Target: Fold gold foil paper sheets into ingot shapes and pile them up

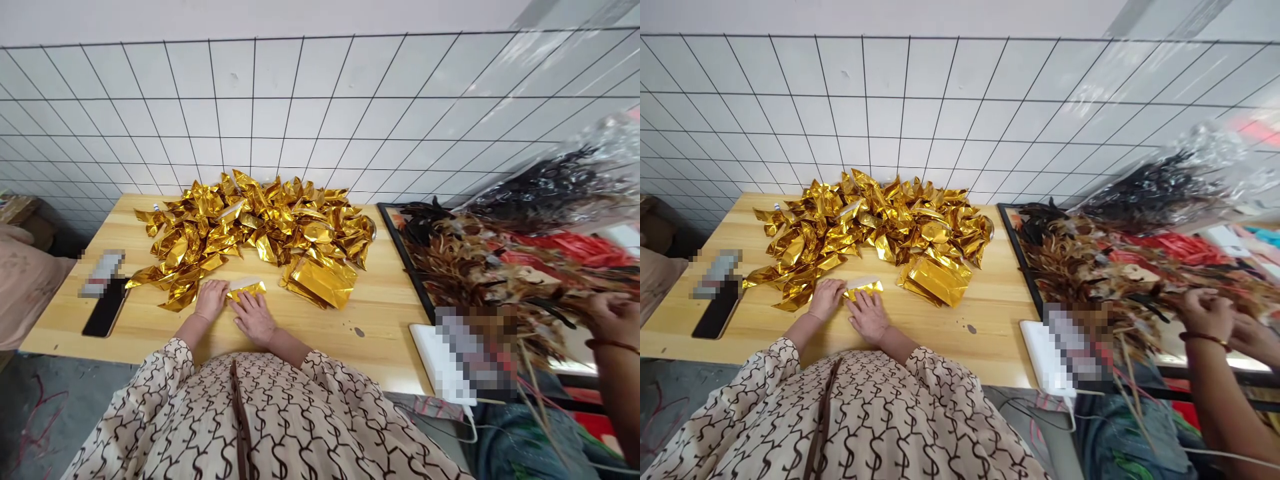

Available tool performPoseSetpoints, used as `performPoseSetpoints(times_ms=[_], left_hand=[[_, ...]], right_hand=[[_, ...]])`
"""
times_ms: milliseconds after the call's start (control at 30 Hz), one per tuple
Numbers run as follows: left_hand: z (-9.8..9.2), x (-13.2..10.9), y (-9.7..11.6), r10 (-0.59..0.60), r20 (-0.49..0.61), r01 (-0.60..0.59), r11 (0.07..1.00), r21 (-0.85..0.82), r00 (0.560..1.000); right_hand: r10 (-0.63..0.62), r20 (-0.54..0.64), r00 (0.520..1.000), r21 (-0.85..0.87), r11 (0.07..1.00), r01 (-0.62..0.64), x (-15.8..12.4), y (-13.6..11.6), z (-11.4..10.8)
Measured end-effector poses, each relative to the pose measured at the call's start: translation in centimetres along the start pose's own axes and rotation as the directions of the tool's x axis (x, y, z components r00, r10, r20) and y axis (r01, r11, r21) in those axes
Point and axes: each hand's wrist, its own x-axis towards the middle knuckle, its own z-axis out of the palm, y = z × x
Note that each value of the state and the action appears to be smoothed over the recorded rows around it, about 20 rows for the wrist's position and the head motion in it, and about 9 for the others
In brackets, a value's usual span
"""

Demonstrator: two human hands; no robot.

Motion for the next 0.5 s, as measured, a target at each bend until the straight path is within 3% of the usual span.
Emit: performPoseSetpoints(times_ms=[500], left_hand=[[0.28, 0.63, 0.11, 0.016, -0.002, -0.016, 0.999, 0.049, 1.000]], right_hand=[[0.015, 0.066, 0.998, -0.014, 1.000, -0.014, 0.05, -0.12, -0.41]])
